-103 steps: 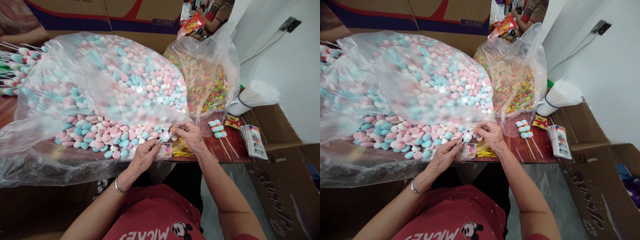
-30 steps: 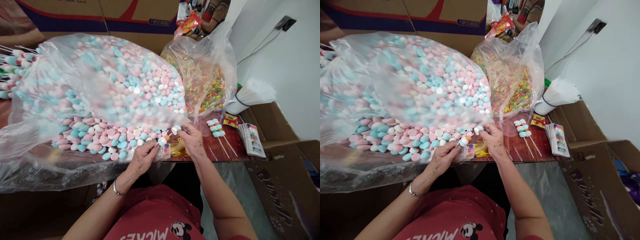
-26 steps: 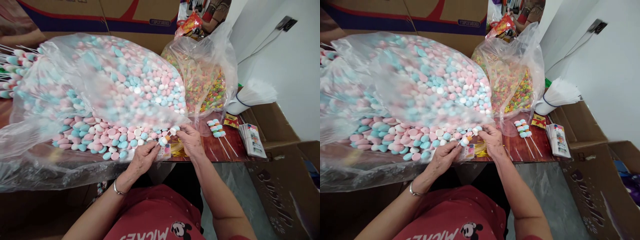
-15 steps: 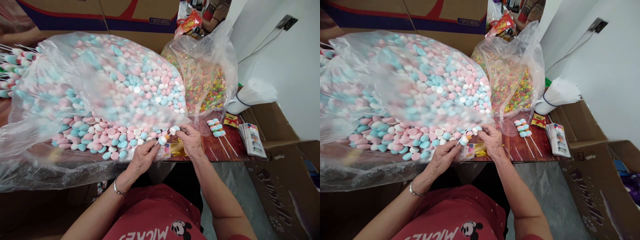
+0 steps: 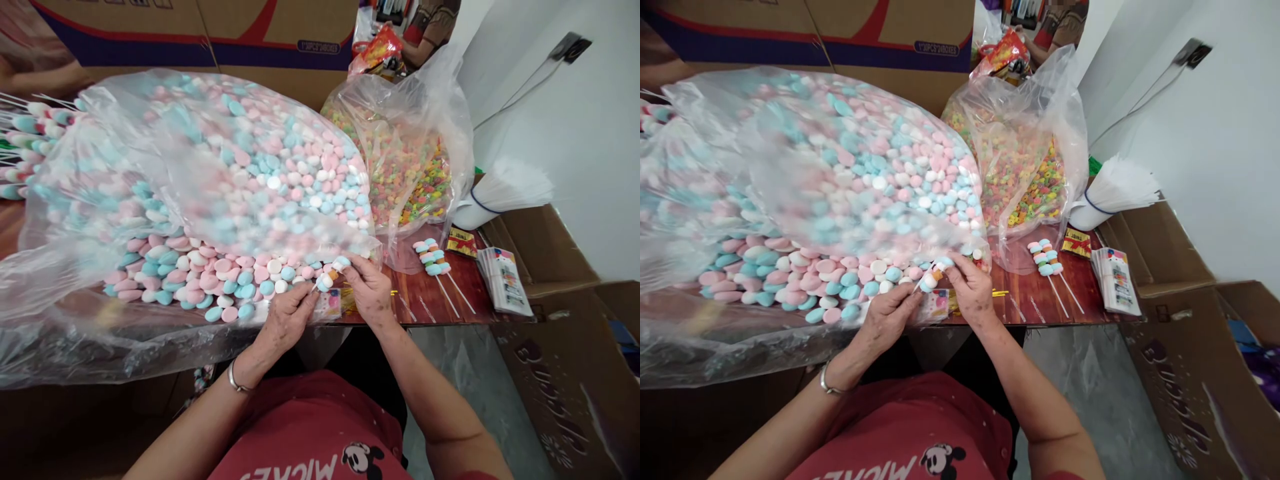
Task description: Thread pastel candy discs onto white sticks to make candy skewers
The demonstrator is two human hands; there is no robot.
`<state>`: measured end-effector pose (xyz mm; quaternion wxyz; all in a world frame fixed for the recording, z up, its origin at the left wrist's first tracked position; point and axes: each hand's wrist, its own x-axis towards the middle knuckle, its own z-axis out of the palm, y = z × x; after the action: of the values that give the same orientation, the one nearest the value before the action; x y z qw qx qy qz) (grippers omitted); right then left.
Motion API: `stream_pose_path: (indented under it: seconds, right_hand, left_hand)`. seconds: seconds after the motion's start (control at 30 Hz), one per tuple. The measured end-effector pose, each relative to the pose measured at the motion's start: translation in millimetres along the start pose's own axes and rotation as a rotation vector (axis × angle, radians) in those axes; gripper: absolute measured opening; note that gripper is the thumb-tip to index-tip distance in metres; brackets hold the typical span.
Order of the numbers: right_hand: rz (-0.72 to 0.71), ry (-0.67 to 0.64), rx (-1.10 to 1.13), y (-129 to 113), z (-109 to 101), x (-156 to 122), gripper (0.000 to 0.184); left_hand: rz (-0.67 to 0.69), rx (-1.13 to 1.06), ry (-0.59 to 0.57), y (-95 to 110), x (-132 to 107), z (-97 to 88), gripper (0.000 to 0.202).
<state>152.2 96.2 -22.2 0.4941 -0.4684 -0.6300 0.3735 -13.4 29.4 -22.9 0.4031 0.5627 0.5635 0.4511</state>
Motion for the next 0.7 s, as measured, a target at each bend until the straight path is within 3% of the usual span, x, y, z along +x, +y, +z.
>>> stream_pose_path:
  seconds: [0.13,0.33,0.5,0.7]
  right_hand:
    - [-0.133,0.028,-0.176,0.2,4.2,-4.8,0.028]
    - [-0.334,-0.092,-0.326,2.5,-5.4,-0.3,0.029]
    - [-0.34,-0.212,-0.329,6.3,-11.6,2.1,0.031]
    - [-0.37,-0.23,-0.405,5.8,-2.0,-8.3,0.038]
  left_hand:
    - [0.032,0.009,0.018,-0.9,-1.2,0.9,0.022]
    - [0.047,0.008,0.017,-2.1,-1.9,-0.3,0.022]
    - [0.024,0.026,0.009,-0.9,-1.7,-0.8,0.024]
    - [-0.003,0.012,0.022,-1.8,-1.4,0.2,0.025]
